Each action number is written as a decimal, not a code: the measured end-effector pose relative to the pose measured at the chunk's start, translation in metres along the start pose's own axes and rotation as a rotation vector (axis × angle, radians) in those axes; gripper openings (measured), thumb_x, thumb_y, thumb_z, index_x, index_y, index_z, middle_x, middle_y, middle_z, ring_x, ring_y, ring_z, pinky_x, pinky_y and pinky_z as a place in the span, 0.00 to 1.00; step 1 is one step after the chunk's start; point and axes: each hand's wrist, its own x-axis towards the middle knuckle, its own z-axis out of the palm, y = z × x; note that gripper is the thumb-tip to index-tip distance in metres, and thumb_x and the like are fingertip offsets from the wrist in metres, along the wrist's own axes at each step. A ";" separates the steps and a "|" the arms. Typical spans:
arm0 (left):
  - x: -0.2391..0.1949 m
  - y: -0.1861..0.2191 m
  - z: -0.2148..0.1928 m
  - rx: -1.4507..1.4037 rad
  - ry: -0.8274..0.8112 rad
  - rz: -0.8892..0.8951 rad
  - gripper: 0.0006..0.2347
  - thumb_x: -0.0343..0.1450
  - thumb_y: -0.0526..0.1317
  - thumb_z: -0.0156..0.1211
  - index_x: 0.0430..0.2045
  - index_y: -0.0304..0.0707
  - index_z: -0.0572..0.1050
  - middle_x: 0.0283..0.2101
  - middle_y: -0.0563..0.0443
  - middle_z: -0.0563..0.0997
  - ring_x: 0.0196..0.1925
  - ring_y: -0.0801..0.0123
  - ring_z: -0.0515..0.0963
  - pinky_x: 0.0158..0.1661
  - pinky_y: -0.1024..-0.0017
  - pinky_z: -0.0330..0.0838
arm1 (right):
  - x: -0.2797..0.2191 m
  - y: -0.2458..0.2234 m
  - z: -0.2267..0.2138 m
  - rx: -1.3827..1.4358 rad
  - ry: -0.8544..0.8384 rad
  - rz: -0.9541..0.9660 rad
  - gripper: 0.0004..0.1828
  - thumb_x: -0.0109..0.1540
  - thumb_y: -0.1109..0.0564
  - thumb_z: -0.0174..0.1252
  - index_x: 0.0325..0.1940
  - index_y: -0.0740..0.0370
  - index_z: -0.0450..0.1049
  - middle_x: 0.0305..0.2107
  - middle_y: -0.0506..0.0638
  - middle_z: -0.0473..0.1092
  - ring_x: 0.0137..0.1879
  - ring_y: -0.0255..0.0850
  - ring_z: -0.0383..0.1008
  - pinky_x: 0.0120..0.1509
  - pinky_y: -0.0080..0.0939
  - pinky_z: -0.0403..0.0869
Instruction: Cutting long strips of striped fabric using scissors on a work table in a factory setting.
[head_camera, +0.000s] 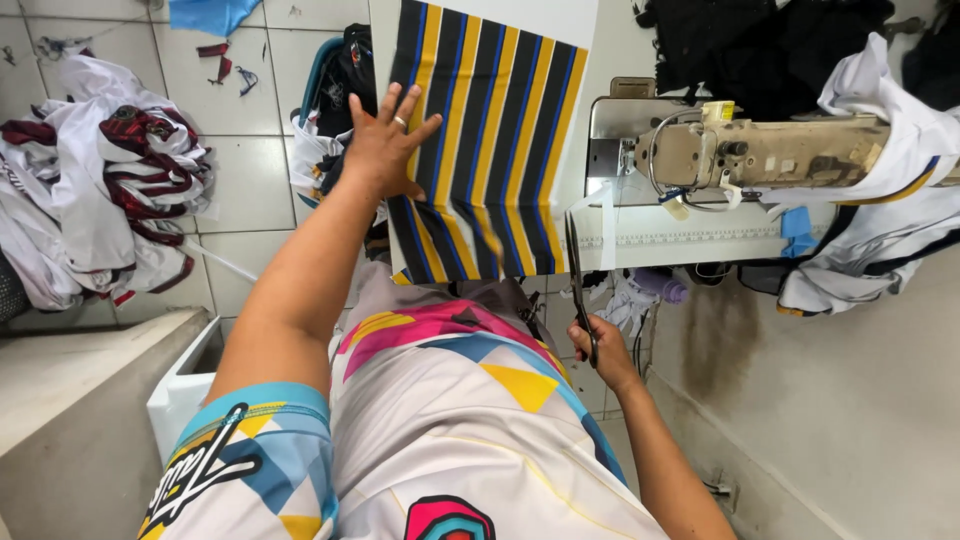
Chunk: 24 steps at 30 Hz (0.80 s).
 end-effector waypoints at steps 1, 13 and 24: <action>0.003 -0.006 0.002 0.001 0.004 0.005 0.50 0.52 0.70 0.59 0.68 0.66 0.39 0.73 0.48 0.31 0.73 0.51 0.31 0.60 0.31 0.40 | -0.003 0.002 0.000 0.001 0.006 -0.001 0.15 0.57 0.45 0.57 0.32 0.60 0.71 0.17 0.49 0.66 0.24 0.35 0.67 0.31 0.36 0.68; 0.029 0.092 -0.027 -0.370 0.113 -0.268 0.41 0.64 0.70 0.48 0.69 0.58 0.42 0.71 0.38 0.34 0.71 0.42 0.32 0.61 0.33 0.40 | 0.028 0.016 -0.032 -0.029 -0.090 -0.086 0.14 0.58 0.47 0.57 0.32 0.61 0.74 0.14 0.50 0.67 0.23 0.36 0.67 0.31 0.35 0.66; 0.001 0.097 -0.018 -0.480 0.043 -0.438 0.47 0.57 0.59 0.68 0.69 0.58 0.44 0.72 0.36 0.36 0.73 0.42 0.31 0.60 0.26 0.38 | 0.072 -0.204 -0.063 -0.687 -0.288 0.147 0.33 0.56 0.32 0.56 0.32 0.70 0.74 0.19 0.58 0.68 0.22 0.43 0.73 0.23 0.36 0.68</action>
